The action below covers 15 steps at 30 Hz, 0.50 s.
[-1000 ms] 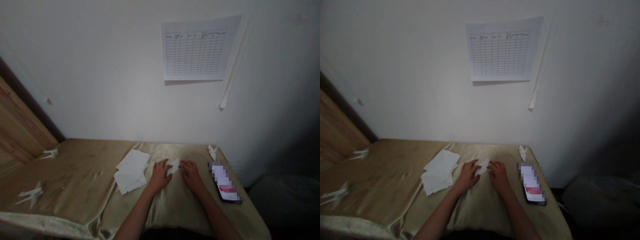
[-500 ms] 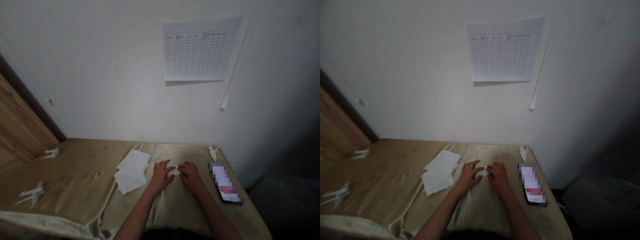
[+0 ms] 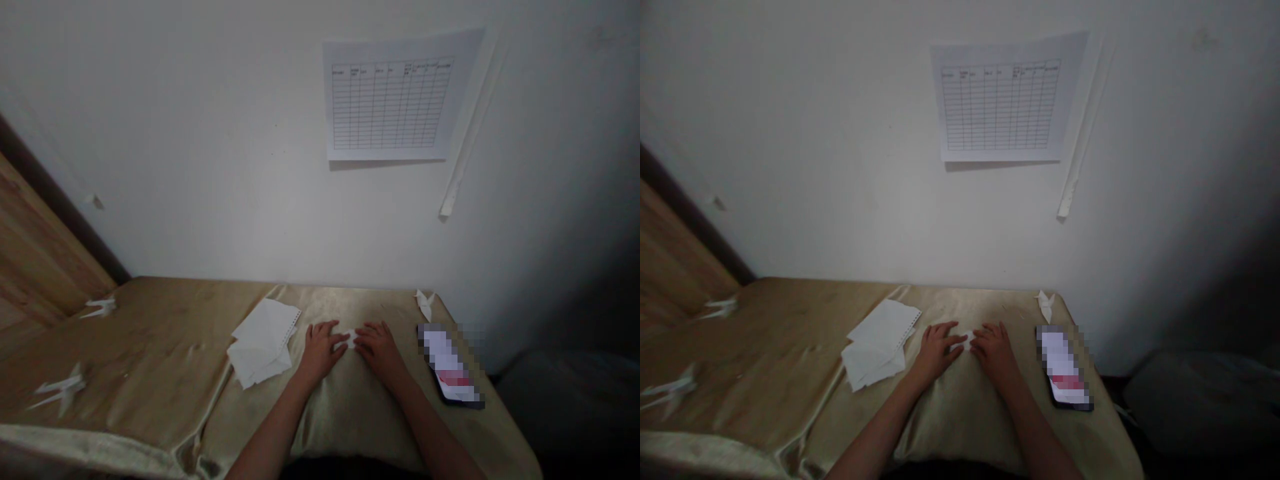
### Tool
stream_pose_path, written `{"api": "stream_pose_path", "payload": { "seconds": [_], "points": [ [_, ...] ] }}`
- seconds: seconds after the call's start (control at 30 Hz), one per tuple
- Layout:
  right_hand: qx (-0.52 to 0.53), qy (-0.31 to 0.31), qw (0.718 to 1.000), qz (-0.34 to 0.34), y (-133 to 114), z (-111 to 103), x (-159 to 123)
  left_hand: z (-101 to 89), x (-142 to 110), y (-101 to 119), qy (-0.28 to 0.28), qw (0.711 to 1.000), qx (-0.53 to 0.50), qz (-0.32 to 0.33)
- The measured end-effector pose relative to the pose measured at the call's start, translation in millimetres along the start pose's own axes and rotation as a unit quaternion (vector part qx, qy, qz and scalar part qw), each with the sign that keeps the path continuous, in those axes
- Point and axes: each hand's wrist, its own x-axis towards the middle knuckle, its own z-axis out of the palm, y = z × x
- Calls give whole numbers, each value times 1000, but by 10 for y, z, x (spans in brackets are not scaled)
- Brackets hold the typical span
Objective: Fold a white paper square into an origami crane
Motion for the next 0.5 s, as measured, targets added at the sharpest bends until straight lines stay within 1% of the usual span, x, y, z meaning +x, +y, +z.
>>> {"api": "stream_pose_path", "payload": {
  "seconds": [0.17,0.37,0.5],
  "points": [
    [-14,10,1000,3,-27,16,18,-6,-7,8,5,1000,-4,2],
    [-43,3,999,20,-110,19,23,-2,-7,4,3,1000,-5,-2],
    [-27,0,999,39,-143,-2,10,12,2,-8,0,1000,-8,-7]
  ]
}}
